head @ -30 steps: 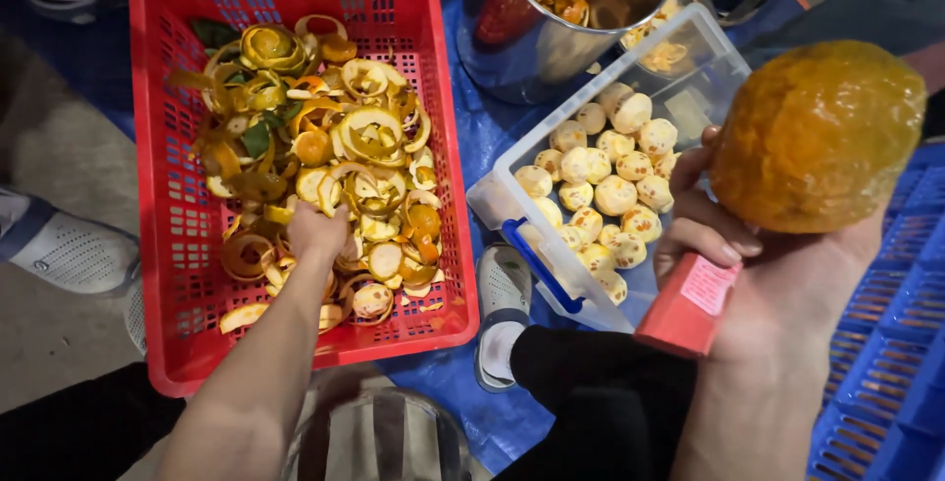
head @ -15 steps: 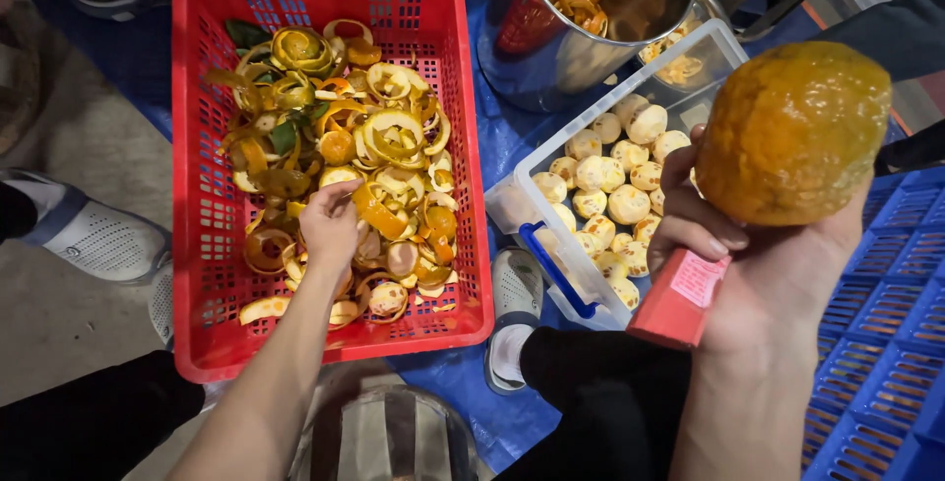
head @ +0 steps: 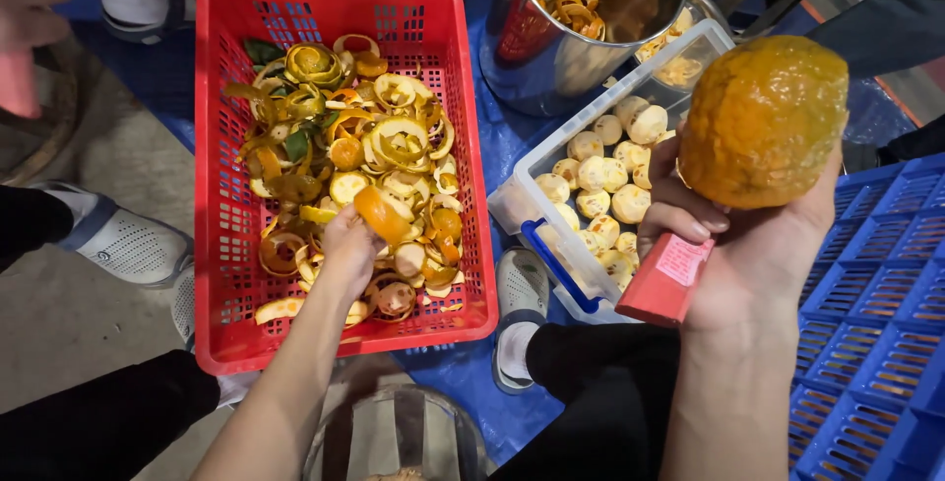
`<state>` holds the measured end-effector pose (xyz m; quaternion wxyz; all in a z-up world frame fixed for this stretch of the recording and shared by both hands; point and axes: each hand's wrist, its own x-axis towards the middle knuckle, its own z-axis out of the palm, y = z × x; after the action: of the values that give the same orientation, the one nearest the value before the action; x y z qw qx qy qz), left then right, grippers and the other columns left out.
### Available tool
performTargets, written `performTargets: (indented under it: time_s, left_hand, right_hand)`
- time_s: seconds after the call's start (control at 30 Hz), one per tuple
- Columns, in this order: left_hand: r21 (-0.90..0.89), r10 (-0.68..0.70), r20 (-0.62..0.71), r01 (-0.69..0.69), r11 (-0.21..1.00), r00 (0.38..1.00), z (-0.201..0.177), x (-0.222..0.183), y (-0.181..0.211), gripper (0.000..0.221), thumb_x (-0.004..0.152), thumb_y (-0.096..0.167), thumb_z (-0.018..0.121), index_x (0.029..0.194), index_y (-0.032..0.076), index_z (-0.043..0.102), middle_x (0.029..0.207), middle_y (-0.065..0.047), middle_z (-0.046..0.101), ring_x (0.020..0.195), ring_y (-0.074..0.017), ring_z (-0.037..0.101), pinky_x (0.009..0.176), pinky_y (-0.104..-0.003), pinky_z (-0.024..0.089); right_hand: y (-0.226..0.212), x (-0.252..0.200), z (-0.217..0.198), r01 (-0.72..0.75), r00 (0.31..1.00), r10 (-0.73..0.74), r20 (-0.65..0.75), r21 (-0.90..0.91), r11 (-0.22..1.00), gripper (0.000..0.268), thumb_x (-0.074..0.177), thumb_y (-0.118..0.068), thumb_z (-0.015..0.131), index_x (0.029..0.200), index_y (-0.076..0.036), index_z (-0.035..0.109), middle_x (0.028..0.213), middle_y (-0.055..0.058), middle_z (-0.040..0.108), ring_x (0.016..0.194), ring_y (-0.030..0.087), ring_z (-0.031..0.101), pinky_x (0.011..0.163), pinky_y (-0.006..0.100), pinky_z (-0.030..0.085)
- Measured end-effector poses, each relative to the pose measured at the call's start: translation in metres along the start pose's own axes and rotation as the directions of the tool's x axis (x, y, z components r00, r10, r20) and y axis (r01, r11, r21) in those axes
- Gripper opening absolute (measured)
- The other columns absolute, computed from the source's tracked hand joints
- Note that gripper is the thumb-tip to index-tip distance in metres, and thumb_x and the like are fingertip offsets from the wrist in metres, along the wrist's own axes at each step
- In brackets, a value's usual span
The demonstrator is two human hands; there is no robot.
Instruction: Manually peeling the skin off oranges using a knife and sorting them into containers.
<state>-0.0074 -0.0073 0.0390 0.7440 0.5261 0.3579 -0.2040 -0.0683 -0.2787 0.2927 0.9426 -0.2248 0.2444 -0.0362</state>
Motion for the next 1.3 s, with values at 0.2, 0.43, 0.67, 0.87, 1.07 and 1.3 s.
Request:
performTargets:
  time_s: [0.2, 0.43, 0.67, 0.87, 1.07, 1.3]
  left_hand:
    - [0.281, 0.131, -0.048, -0.112, 0.953, 0.99, -0.007, 0.005, -0.011, 0.02, 0.104, 0.026, 0.061, 0.117, 0.012, 0.066, 0.106, -0.004, 0.073, 0.091, -0.0143, 0.069, 0.073, -0.027, 0.058]
    - [0.91, 0.073, 0.039, -0.066, 0.409, 0.997, -0.056, 0.044, -0.057, 0.076, 0.1, 0.035, 0.061, 0.16, 0.005, 0.025, 0.165, -0.015, 0.03, 0.15, -0.0352, 0.034, 0.122, -0.051, 0.032]
    - [0.919, 0.157, -0.035, -0.03, 0.393, 0.987, -0.107, 0.094, -0.111, 0.046, 0.103, 0.037, 0.055, 0.141, 0.012, 0.063, 0.136, -0.016, 0.065, 0.12, -0.0368, 0.063, 0.107, -0.045, 0.048]
    - [0.668, 0.113, -0.083, -0.029, 0.743, 0.99, -0.083, 0.052, -0.074, 0.036, 0.104, 0.026, 0.054, 0.13, 0.005, 0.066, 0.143, -0.009, 0.06, 0.134, -0.026, 0.051, 0.116, -0.046, 0.036]
    - [-0.007, -0.13, 0.072, 0.13, 0.991, 0.989, -0.08, 0.04, -0.063, 0.026, 0.107, 0.014, 0.043, 0.13, 0.004, 0.049, 0.141, -0.017, 0.056, 0.127, -0.029, 0.058, 0.11, -0.043, 0.049]
    - [0.048, -0.125, 0.168, 0.119, 0.992, 0.978, -0.073, 0.021, -0.049, 0.029, 0.103, 0.004, 0.042, 0.127, 0.012, 0.057, 0.153, -0.022, 0.052, 0.131, -0.0405, 0.06, 0.105, -0.053, 0.055]
  right_hand:
    - [-0.002, -0.003, 0.0, 0.002, 0.999, -0.002, -0.042, 0.008, 1.0, 0.062, 0.073, -0.05, 0.071, 0.108, -0.001, 0.055, 0.092, 0.014, 0.059, 0.042, 0.003, 0.032, 0.035, 0.015, 0.032]
    - [-0.003, -0.004, 0.002, 0.011, 0.996, -0.012, -0.086, -0.009, 1.0, 0.064, 0.071, -0.05, 0.072, 0.112, -0.003, 0.058, 0.091, 0.012, 0.061, 0.043, 0.002, 0.032, 0.035, 0.015, 0.031]
    - [-0.003, -0.002, 0.001, -0.006, 0.999, 0.005, -0.05, -0.02, 1.0, 0.061, 0.072, -0.046, 0.073, 0.111, -0.003, 0.058, 0.092, 0.012, 0.06, 0.044, 0.003, 0.033, 0.037, 0.016, 0.032]
    - [0.001, -0.002, 0.005, -0.012, 0.997, 0.011, -0.071, -0.022, 1.0, 0.059, 0.07, -0.045, 0.075, 0.109, -0.004, 0.057, 0.089, 0.011, 0.059, 0.044, 0.003, 0.03, 0.037, 0.015, 0.03]
    - [0.003, -0.002, 0.006, -0.033, 0.998, 0.032, -0.055, -0.018, 0.999, 0.063, 0.07, -0.047, 0.074, 0.113, -0.004, 0.058, 0.091, 0.012, 0.06, 0.043, 0.003, 0.032, 0.036, 0.015, 0.032]
    - [0.004, -0.004, 0.007, -0.029, 0.998, 0.027, -0.053, -0.044, 0.999, 0.065, 0.069, -0.049, 0.074, 0.11, -0.002, 0.057, 0.089, 0.012, 0.058, 0.042, 0.002, 0.03, 0.036, 0.014, 0.032]
